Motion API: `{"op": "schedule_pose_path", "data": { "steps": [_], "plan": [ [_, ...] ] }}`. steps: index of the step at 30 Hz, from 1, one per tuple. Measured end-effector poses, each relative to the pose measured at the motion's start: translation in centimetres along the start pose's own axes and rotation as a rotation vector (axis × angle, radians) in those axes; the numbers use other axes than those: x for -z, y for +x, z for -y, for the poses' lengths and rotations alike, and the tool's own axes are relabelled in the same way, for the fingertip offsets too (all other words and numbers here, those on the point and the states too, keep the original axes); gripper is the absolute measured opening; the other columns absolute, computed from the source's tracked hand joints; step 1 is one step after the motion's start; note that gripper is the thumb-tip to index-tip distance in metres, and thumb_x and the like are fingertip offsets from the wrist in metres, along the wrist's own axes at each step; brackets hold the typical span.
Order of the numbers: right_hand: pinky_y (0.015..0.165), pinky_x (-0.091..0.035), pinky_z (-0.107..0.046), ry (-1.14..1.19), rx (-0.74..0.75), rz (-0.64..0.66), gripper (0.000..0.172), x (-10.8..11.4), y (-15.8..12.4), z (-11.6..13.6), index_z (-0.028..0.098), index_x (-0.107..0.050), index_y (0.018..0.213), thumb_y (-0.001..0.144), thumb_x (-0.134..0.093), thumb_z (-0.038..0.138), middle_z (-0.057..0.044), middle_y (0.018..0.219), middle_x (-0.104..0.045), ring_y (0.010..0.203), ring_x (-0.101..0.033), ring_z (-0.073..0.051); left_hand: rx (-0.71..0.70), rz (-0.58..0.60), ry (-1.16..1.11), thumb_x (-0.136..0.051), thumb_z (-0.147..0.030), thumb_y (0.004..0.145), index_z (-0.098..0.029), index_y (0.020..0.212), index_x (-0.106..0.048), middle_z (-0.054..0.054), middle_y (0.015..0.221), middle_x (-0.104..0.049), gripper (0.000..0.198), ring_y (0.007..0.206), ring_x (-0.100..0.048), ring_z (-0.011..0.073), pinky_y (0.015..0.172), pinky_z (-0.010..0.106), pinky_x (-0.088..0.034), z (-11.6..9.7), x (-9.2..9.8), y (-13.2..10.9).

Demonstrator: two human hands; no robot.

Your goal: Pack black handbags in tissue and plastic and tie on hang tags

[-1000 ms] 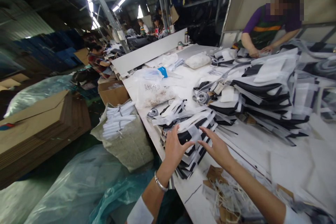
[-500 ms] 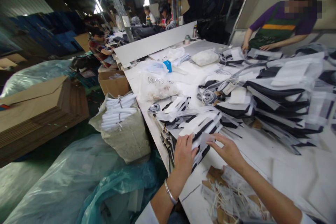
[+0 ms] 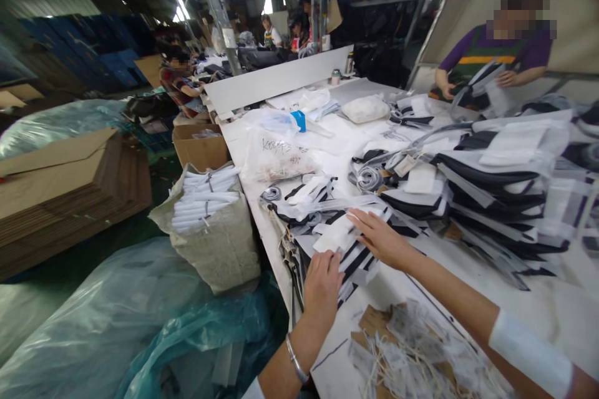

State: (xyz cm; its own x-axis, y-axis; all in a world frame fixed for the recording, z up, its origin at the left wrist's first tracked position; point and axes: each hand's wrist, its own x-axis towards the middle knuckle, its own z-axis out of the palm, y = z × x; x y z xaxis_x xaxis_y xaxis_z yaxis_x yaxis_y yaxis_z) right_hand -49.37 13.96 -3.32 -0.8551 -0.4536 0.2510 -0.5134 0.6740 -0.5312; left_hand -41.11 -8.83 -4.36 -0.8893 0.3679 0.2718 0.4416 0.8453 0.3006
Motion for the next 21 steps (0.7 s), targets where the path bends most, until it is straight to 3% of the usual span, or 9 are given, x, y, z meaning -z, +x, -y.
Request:
{"op": "schedule_pose_path", "data": {
  "steps": [5,11,17,21],
  "plan": [
    [0.118,-0.035,-0.055,0.002,0.103,0.154,0.038,-1.6,0.7,-1.3,0.028,-0.062,0.136,0.100,-0.052,0.034,-0.007,0.143,-0.060,0.138,-0.050,-0.026,0.000,0.005,0.069,-0.064,-0.009,0.087,-0.018,0.126,-0.055,0.010,0.124,-0.065,0.041,0.112,-0.065,0.0274,0.100,0.050,-0.057,-0.2,0.2,0.0],
    [0.117,-0.034,-0.061,0.013,0.087,0.100,0.033,-3.2,-2.0,-1.9,0.024,-0.067,0.128,0.103,-0.048,0.033,-0.012,0.135,-0.066,0.134,-0.055,-0.027,-0.059,0.032,0.149,-0.053,-0.005,0.091,-0.012,0.126,-0.056,0.020,0.141,-0.058,0.036,0.138,-0.051,0.0324,0.116,0.061,-0.040,-1.1,0.4,1.1],
    [0.115,-0.033,-0.066,0.031,0.063,0.075,0.038,-4.8,-3.4,-2.0,0.022,-0.061,0.137,0.102,-0.047,0.029,-0.014,0.139,-0.062,0.135,-0.053,-0.030,-0.121,0.052,0.145,-0.043,0.003,0.090,-0.011,0.132,-0.056,0.015,0.133,-0.067,0.046,0.126,-0.062,0.0220,0.111,0.041,-0.050,-0.7,-2.0,-0.6],
    [0.116,-0.035,-0.063,0.053,0.070,0.087,0.038,-4.0,-3.2,-1.4,0.025,-0.062,0.136,0.100,-0.049,0.029,-0.011,0.138,-0.064,0.134,-0.054,-0.028,-0.122,0.034,0.138,-0.044,0.003,0.090,-0.010,0.131,-0.057,0.014,0.135,-0.065,0.045,0.128,-0.061,0.0209,0.110,0.036,-0.050,-0.2,-2.8,-2.1]
  ]
}}
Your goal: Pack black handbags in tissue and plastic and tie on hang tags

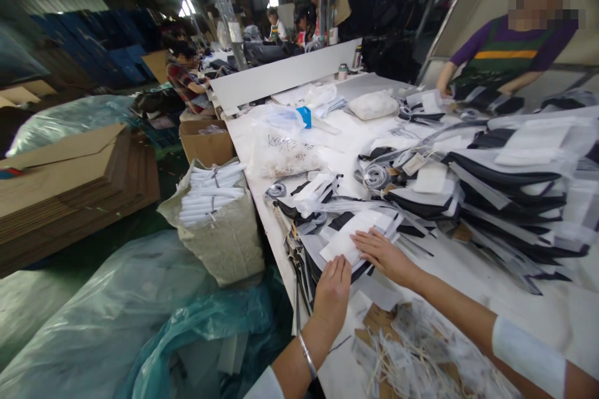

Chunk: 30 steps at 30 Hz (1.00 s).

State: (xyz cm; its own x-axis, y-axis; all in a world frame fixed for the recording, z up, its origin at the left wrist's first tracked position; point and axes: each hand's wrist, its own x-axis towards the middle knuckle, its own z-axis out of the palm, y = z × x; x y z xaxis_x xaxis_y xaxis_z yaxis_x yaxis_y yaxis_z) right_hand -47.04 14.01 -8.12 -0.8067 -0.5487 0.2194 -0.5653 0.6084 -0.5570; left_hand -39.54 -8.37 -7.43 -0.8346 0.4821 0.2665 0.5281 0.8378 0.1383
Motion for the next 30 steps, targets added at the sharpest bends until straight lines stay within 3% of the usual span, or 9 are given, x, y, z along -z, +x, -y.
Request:
{"op": "schedule_pose_path", "data": {
  "steps": [4,7,12,14,17,20,24,27,30],
  "plan": [
    [0.114,-0.044,-0.053,0.007,-0.022,-0.027,0.046,1.8,0.4,1.2,0.025,-0.052,0.145,0.100,-0.045,0.023,-0.011,0.140,-0.062,0.132,-0.056,-0.025,0.004,-0.016,-0.007,-0.044,0.002,0.091,-0.011,0.134,-0.056,0.013,0.139,-0.063,0.046,0.131,-0.058,0.0195,0.112,0.035,-0.047,0.1,0.0,-0.2],
    [0.116,-0.041,-0.050,0.011,-0.002,-0.019,0.060,2.7,1.2,2.4,0.025,-0.041,0.153,0.094,-0.042,0.012,-0.011,0.153,-0.049,0.141,-0.046,-0.024,0.004,-0.022,-0.007,-0.044,0.000,0.093,-0.011,0.136,-0.055,0.012,0.139,-0.063,0.046,0.132,-0.058,0.0200,0.113,0.036,-0.047,0.1,-0.1,-0.2],
    [0.118,-0.037,-0.052,0.051,0.108,0.113,0.078,3.1,2.7,3.2,0.023,-0.048,0.149,0.073,-0.058,0.010,-0.011,0.156,-0.045,0.143,-0.042,-0.029,0.016,-0.026,0.001,-0.048,-0.003,0.094,-0.011,0.134,-0.057,0.013,0.137,-0.064,0.041,0.130,-0.059,0.0196,0.113,0.035,-0.047,0.1,-0.8,-0.2],
    [0.117,-0.038,-0.055,0.068,0.133,0.164,0.072,3.0,2.9,2.8,0.022,-0.055,0.144,0.072,-0.063,0.014,-0.012,0.152,-0.050,0.141,-0.045,-0.032,0.029,-0.028,0.002,-0.048,-0.004,0.095,-0.012,0.133,-0.057,0.012,0.136,-0.065,0.040,0.128,-0.060,0.0195,0.112,0.036,-0.048,0.1,-0.9,-0.2],
    [0.115,-0.039,-0.056,0.093,0.120,0.203,0.045,2.8,2.5,2.3,0.024,-0.068,0.129,0.085,-0.061,0.021,-0.010,0.139,-0.063,0.136,-0.052,-0.031,0.036,-0.029,-0.006,-0.047,-0.005,0.096,-0.013,0.135,-0.055,0.011,0.133,-0.067,0.040,0.126,-0.062,0.0188,0.111,0.036,-0.048,0.0,-0.7,0.0],
    [0.115,-0.041,-0.054,0.128,0.067,0.211,0.030,3.2,1.8,2.5,0.026,-0.074,0.118,0.095,-0.056,0.029,-0.008,0.125,-0.072,0.127,-0.061,-0.029,0.037,-0.033,-0.021,-0.048,-0.006,0.097,-0.014,0.136,-0.054,0.010,0.134,-0.067,0.041,0.126,-0.062,0.0186,0.112,0.035,-0.048,-0.1,-0.5,0.0],
    [0.113,-0.044,-0.047,0.168,-0.073,0.172,0.041,3.8,2.2,3.3,0.024,-0.069,0.128,0.095,-0.059,0.045,-0.009,0.130,-0.070,0.123,-0.063,-0.028,0.049,-0.046,-0.037,-0.045,-0.006,0.097,-0.012,0.133,-0.056,0.012,0.133,-0.066,0.038,0.127,-0.061,0.0203,0.112,0.038,-0.048,-0.2,-0.3,0.0],
    [0.099,-0.054,-0.042,0.167,-0.233,0.130,0.047,3.4,4.2,2.8,0.020,-0.065,0.132,0.100,-0.044,0.047,-0.012,0.133,-0.067,0.117,-0.066,-0.028,0.050,-0.060,-0.047,-0.044,-0.006,0.098,-0.013,0.131,-0.058,0.011,0.134,-0.066,0.037,0.127,-0.061,0.0208,0.112,0.038,-0.048,-0.3,-0.2,0.1],
    [0.078,-0.058,-0.038,0.172,-0.330,0.213,0.052,2.7,6.9,1.7,0.018,-0.061,0.137,0.092,-0.056,0.044,-0.012,0.117,-0.074,0.084,-0.072,-0.025,0.050,-0.069,-0.047,-0.043,-0.005,0.098,-0.013,0.133,-0.056,0.011,0.136,-0.065,0.039,0.127,-0.061,0.0203,0.111,0.036,-0.048,-0.4,-0.3,0.1]
  ]
}}
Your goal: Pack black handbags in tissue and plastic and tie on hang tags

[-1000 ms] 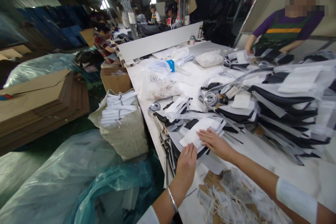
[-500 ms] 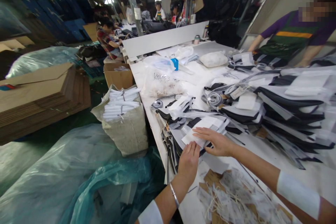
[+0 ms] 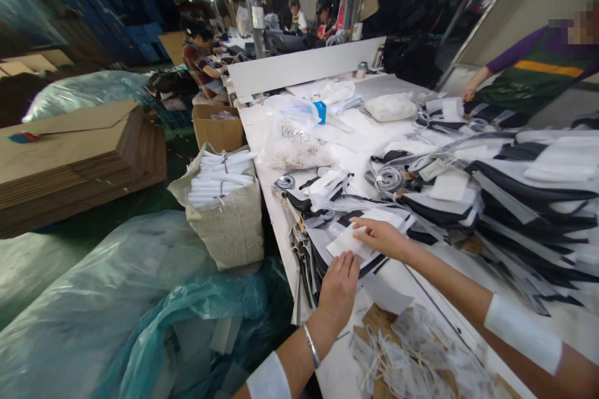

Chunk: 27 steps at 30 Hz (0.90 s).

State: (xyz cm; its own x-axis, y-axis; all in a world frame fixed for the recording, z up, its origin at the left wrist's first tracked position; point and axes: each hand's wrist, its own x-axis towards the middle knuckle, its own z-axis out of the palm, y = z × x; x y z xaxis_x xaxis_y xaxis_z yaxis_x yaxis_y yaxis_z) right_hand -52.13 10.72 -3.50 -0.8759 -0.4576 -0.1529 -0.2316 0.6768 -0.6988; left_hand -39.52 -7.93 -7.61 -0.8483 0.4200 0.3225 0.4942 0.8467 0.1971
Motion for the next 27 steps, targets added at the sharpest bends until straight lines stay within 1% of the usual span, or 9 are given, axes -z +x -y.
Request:
{"op": "schedule_pose_path", "data": {
  "steps": [2,5,8,10,14,19,22,24,27],
  "plan": [
    [0.069,-0.056,-0.033,0.018,-0.017,0.114,0.063,0.3,1.7,0.0,0.017,-0.059,0.140,0.082,-0.066,0.040,-0.009,0.103,-0.077,0.070,-0.070,-0.021,0.005,0.001,0.001,-0.044,-0.006,0.098,-0.013,0.130,-0.058,0.011,0.133,-0.067,0.036,0.125,-0.062,0.0201,0.111,0.036,-0.048,0.0,0.0,0.0],
    [0.062,-0.052,-0.027,0.073,-0.001,0.282,0.072,1.1,3.3,0.4,0.016,-0.054,0.144,0.075,-0.069,0.033,-0.005,0.091,-0.078,0.068,-0.068,-0.019,0.014,0.008,-0.001,-0.047,-0.008,0.098,-0.014,0.124,-0.061,0.009,0.128,-0.069,0.031,0.124,-0.062,0.0194,0.112,0.036,-0.047,-0.1,0.1,0.1],
    [0.065,-0.051,-0.026,0.125,0.043,0.383,0.079,1.9,3.9,1.0,0.016,-0.050,0.148,0.073,-0.070,0.031,-0.003,0.089,-0.077,0.071,-0.067,-0.018,0.019,0.016,0.003,-0.048,-0.009,0.098,-0.014,0.128,-0.059,0.009,0.127,-0.069,0.033,0.124,-0.062,0.0187,0.112,0.035,-0.046,-0.2,0.1,0.0],
    [0.071,-0.052,-0.026,0.146,0.085,0.387,0.078,2.0,4.0,1.3,0.018,-0.050,0.148,0.073,-0.070,0.031,-0.002,0.089,-0.076,0.076,-0.067,-0.018,0.018,0.022,0.010,-0.049,-0.009,0.098,-0.015,0.134,-0.056,0.009,0.129,-0.068,0.037,0.125,-0.061,0.0185,0.112,0.035,-0.047,-0.2,0.0,0.0],
    [0.071,-0.050,-0.027,0.145,0.158,0.291,0.060,1.5,4.1,1.5,0.020,-0.060,0.139,0.080,-0.066,0.033,-0.002,0.088,-0.073,0.080,-0.065,-0.019,0.003,0.039,0.030,-0.047,-0.008,0.098,-0.014,0.138,-0.054,0.011,0.133,-0.066,0.041,0.128,-0.059,0.0183,0.111,0.034,-0.047,0.0,-0.6,-0.1],
    [0.070,-0.050,-0.029,0.078,0.260,0.147,0.033,0.9,4.0,1.2,0.023,-0.076,0.115,0.085,-0.066,0.032,-0.006,0.091,-0.073,0.081,-0.065,-0.020,-0.004,0.051,0.052,-0.045,-0.007,0.098,-0.014,0.137,-0.055,0.012,0.137,-0.064,0.041,0.130,-0.058,0.0186,0.110,0.035,-0.048,0.0,-1.0,-0.1],
    [0.080,-0.051,-0.034,0.015,0.301,0.032,0.018,0.3,3.3,0.6,0.026,-0.080,0.097,0.085,-0.067,0.027,-0.007,0.094,-0.073,0.092,-0.064,-0.023,0.004,0.040,0.053,-0.045,-0.006,0.098,-0.015,0.139,-0.053,0.011,0.139,-0.063,0.043,0.131,-0.057,0.0179,0.112,0.034,-0.047,0.0,-0.9,-0.2],
    [0.089,-0.050,-0.038,-0.029,0.313,-0.054,0.014,-0.3,2.4,0.2,0.026,-0.080,0.086,0.084,-0.067,0.022,-0.008,0.102,-0.072,0.097,-0.063,-0.024,0.009,0.026,0.048,-0.045,-0.007,0.098,-0.015,0.139,-0.053,0.010,0.138,-0.064,0.042,0.130,-0.058,0.0177,0.112,0.034,-0.047,-0.1,-0.9,-0.3],
    [0.089,-0.051,-0.039,-0.081,0.323,-0.141,0.018,-1.3,0.5,-0.2,0.025,-0.079,0.083,0.086,-0.063,0.017,-0.008,0.112,-0.070,0.096,-0.064,-0.023,0.022,0.006,0.038,-0.046,-0.009,0.099,-0.016,0.137,-0.054,0.009,0.137,-0.065,0.040,0.129,-0.059,0.0186,0.111,0.034,-0.047,-0.2,-1.1,-0.3]
  ]
}}
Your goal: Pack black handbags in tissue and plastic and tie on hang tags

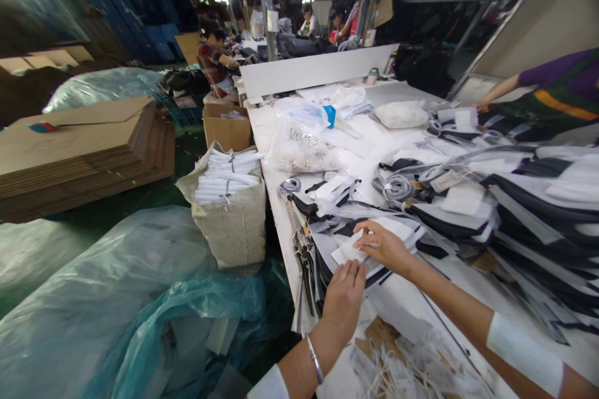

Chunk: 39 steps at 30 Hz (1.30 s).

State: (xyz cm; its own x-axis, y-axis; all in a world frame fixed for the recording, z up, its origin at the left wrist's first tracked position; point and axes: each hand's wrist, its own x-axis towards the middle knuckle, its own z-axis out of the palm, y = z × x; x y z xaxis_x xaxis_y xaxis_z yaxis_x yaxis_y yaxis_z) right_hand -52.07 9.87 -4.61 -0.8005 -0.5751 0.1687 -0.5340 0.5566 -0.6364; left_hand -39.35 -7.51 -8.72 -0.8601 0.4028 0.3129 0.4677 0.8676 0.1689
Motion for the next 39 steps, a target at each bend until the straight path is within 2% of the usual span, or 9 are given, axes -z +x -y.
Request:
{"op": "schedule_pose_path", "data": {
  "steps": [5,13,17,22,26,29,34,37,39],
  "plan": [
    [0.079,-0.055,-0.035,-0.051,0.040,-0.037,0.023,-0.8,-3.0,0.9,0.026,-0.079,0.089,0.090,-0.059,0.014,-0.006,0.091,-0.074,0.090,-0.066,-0.022,0.033,-0.016,-0.018,-0.050,-0.009,0.098,-0.016,0.135,-0.055,0.009,0.127,-0.069,0.038,0.122,-0.063,0.0177,0.112,0.035,-0.048,-0.2,-0.3,0.0],
    [0.077,-0.058,-0.034,-0.046,0.137,-0.034,0.027,-0.7,-4.4,0.6,0.025,-0.079,0.101,0.093,-0.055,0.014,-0.007,0.094,-0.076,0.088,-0.069,-0.021,0.080,-0.072,-0.063,-0.052,-0.006,0.095,-0.016,0.127,-0.057,0.008,0.121,-0.070,0.034,0.120,-0.064,0.0168,0.109,0.034,-0.051,-0.3,-0.4,-0.3],
    [0.078,-0.057,-0.034,-0.048,0.161,-0.039,0.029,-0.7,-5.0,0.5,0.024,-0.078,0.103,0.097,-0.051,0.016,-0.009,0.096,-0.075,0.089,-0.069,-0.021,0.135,-0.098,-0.075,-0.054,-0.007,0.095,-0.015,0.124,-0.058,0.009,0.119,-0.070,0.030,0.114,-0.067,0.0178,0.101,0.031,-0.056,-0.3,-0.7,-0.4],
    [0.077,-0.057,-0.033,-0.045,0.203,-0.038,0.031,-0.8,-5.5,0.6,0.025,-0.077,0.108,0.100,-0.048,0.018,-0.009,0.095,-0.075,0.088,-0.068,-0.020,0.177,-0.116,-0.075,-0.060,-0.006,0.091,-0.015,0.144,-0.044,0.014,0.133,-0.063,0.056,0.115,-0.068,0.0199,0.093,0.028,-0.060,-0.2,-0.6,-0.6],
    [0.082,-0.058,-0.036,-0.042,0.236,-0.038,0.033,-0.9,-5.8,0.0,0.023,-0.075,0.110,0.100,-0.044,0.016,-0.010,0.101,-0.075,0.092,-0.068,-0.021,0.101,-0.138,-0.091,-0.056,-0.002,0.092,-0.021,0.145,-0.048,0.014,0.148,-0.054,0.057,0.124,-0.063,0.0222,0.098,0.034,-0.059,0.0,-0.7,-0.7],
    [0.091,-0.059,-0.036,-0.041,0.250,-0.041,0.036,-0.3,-6.8,-0.6,0.024,-0.074,0.113,0.099,-0.043,0.013,-0.009,0.110,-0.075,0.105,-0.068,-0.020,0.021,-0.146,-0.128,-0.053,-0.005,0.095,-0.019,0.138,-0.055,0.009,0.144,-0.060,0.046,0.136,-0.053,0.0222,0.109,0.037,-0.053,0.4,-0.8,-0.8],
    [0.108,-0.051,-0.046,-0.096,0.155,-0.104,0.052,0.9,-11.3,-0.4,0.028,-0.063,0.135,0.097,-0.036,0.005,-0.009,0.131,-0.068,0.126,-0.060,-0.023,-0.017,-0.138,-0.168,-0.053,-0.007,0.097,-0.016,0.133,-0.059,0.007,0.137,-0.065,0.038,0.135,-0.055,0.0182,0.113,0.036,-0.050,0.9,-0.9,-0.7],
    [0.108,-0.051,-0.047,-0.087,0.119,-0.065,0.056,0.3,-13.9,0.6,0.030,-0.053,0.146,0.095,-0.045,0.008,-0.009,0.142,-0.061,0.132,-0.056,-0.025,-0.016,-0.128,-0.175,-0.053,-0.007,0.097,-0.017,0.134,-0.058,0.008,0.137,-0.065,0.039,0.134,-0.056,0.0170,0.113,0.037,-0.049,1.0,-0.9,-0.8],
    [0.107,-0.052,-0.046,-0.042,0.132,-0.054,0.053,-0.6,-14.6,1.1,0.030,-0.056,0.144,0.094,-0.049,0.011,-0.010,0.138,-0.064,0.132,-0.056,-0.025,-0.017,-0.123,-0.176,-0.053,-0.007,0.097,-0.017,0.135,-0.058,0.008,0.138,-0.065,0.040,0.134,-0.055,0.0174,0.113,0.037,-0.049,1.0,-0.9,-0.8]
  ]
}}
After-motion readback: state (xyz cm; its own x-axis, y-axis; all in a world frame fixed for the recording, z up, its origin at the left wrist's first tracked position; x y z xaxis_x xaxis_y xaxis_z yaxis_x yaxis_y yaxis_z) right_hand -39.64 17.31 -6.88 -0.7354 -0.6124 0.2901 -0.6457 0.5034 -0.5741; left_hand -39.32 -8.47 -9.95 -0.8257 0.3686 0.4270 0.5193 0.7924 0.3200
